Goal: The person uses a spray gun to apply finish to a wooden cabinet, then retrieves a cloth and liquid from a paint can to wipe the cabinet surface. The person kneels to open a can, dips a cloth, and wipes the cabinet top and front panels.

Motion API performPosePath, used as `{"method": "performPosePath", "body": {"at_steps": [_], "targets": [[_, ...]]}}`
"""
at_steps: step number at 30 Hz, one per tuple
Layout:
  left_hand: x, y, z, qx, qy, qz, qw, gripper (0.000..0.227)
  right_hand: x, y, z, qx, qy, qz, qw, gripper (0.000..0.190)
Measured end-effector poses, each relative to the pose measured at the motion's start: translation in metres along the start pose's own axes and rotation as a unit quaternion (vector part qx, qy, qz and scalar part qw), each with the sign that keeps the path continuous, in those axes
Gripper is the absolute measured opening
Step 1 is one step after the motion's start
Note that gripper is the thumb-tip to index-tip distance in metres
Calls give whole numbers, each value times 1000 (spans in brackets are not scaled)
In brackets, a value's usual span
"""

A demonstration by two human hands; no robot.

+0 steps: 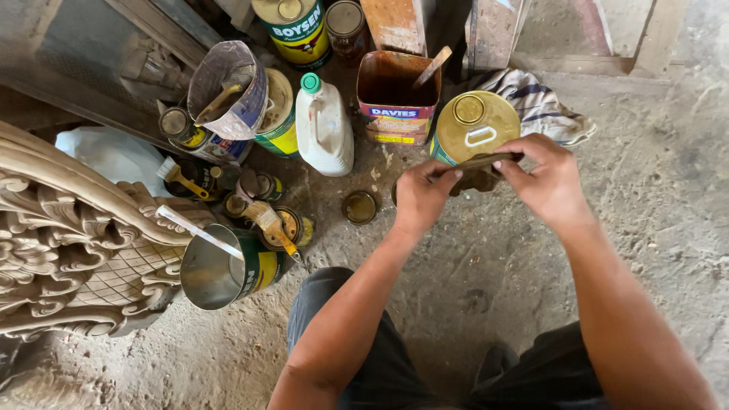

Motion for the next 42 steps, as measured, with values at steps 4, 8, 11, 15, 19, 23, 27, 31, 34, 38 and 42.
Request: {"method": "performPosePath", "body": {"at_steps": [4,8,11,15,19,23,27,31,34,38,42], "targets": [[26,-19,-10,58,182,-169,967,19,27,0,-13,-98,184,-144,967,24],[44,-32,-19,83,323,-319,887,16,50,-15,-27,-57,270,-179,944,27],[34,-29,-7,70,216,-344,911,11,67,-16,-31,-44,293,-148,944,30],[31,-25,-3,56,141,-284,947,12,63,-4,-18,-82,194,-89,974,33],[-1,-11,-6,17,-118,-122,985,20,41,-7,-16,-49,80,18,995,45],[-10,-10,-1,40,-105,-138,984,25,5,-21,-21,13,-70,62,996,16],[0,-18,-3,77,27,-157,984,37,-38,-26,-32,-23,-263,142,954,11],[-2,-33,-7,128,68,-274,951,48,-43,-37,-30,-25,-296,312,902,10],[7,-36,-6,146,100,-333,926,47,-28,-30,-24,30,-194,89,977,13],[10,-29,2,172,47,-279,943,40,31,-11,-9,15,58,107,992,45],[13,-34,1,205,91,-280,933,38,37,-14,-12,37,63,86,994,35]]}}
Point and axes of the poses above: each hand's wrist, its own z-axis towards the middle knuckle, its own y-axis out of the back of the hand, x = y × z, the point moved 8 cm from there along z, towards the middle knuckle, and after that the axes turned 13 degrees about -x, right-handed, at the moved point
